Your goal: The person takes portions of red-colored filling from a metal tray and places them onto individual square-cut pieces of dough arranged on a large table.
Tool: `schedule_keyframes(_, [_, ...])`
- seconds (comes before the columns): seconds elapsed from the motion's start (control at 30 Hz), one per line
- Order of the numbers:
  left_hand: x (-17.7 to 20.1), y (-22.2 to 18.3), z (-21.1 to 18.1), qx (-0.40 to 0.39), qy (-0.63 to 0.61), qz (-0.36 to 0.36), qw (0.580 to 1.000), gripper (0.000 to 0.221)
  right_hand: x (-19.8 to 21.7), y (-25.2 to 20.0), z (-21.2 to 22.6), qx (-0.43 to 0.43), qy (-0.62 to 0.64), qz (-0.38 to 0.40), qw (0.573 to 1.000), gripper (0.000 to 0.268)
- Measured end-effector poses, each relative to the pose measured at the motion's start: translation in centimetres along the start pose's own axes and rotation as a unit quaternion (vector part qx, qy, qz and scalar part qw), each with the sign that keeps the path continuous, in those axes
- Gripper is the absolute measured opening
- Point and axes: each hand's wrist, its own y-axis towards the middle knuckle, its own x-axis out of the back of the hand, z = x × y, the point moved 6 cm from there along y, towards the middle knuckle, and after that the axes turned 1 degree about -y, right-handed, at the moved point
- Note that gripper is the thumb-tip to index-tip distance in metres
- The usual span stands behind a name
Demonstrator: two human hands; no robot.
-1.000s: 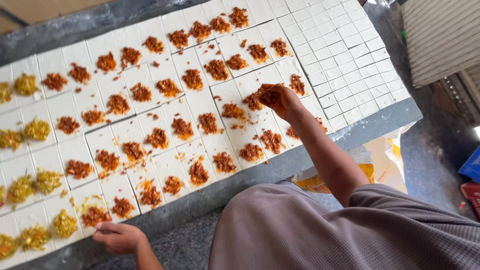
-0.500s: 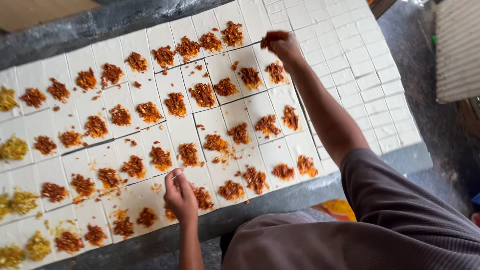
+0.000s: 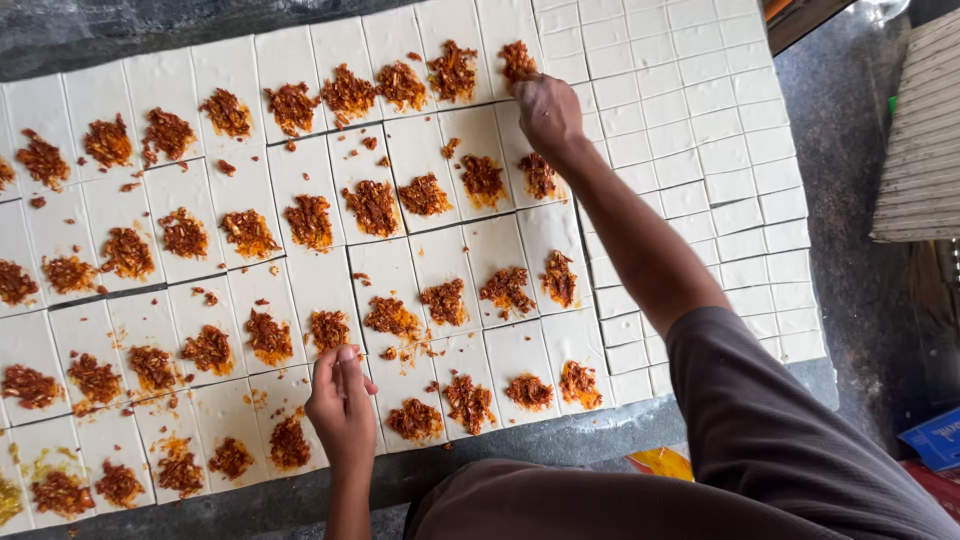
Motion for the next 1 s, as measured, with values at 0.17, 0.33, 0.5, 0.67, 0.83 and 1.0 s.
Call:
schedule_keyframes(0.17, [-1.4,0.7,-1.2,-0.035,-0.033,0.034,0.998,0.028,1.9,2.1,-3.2,-0.113,0.404,-0.023,0.907,0.031])
schedule_keyframes(0.33, [-1.8,-0.5,-2.3,-0.051,-0.025,0.066,0.996,0.029,0.7,4.8,2.9,-0.007,0.458,-0.048,0.888,0.028])
schedule_keyframes(0.5, [-0.7,-0.9,-1.6,-0.009,-0.001,0.053,0.999,0.031,-1.8,3.2,9.1,0.051,0.116,-0.034,0.991,0.042])
schedule_keyframes(0.67, [1.4,-1.4,-0.2,-0.005,-0.05,0.01,0.999,0.032,-4.8,1.1,6.9,-0.029,0.05,0.085,0.995,0.041])
schedule_keyframes(0.83, [1.3,-2.0,0.7,0.018,-0.034,0.019,0.999,0.032,-0.7,3.5,2.1,0.14,0.198,-0.142,0.96,0.024])
schedule_keyframes(1.0, [0.9,-2.4,0.7,0.026,-0.035,0.044,0.998,0.031,-0.7,4.5,-1.6,0.107,0.238,-0.174,0.95,0.037])
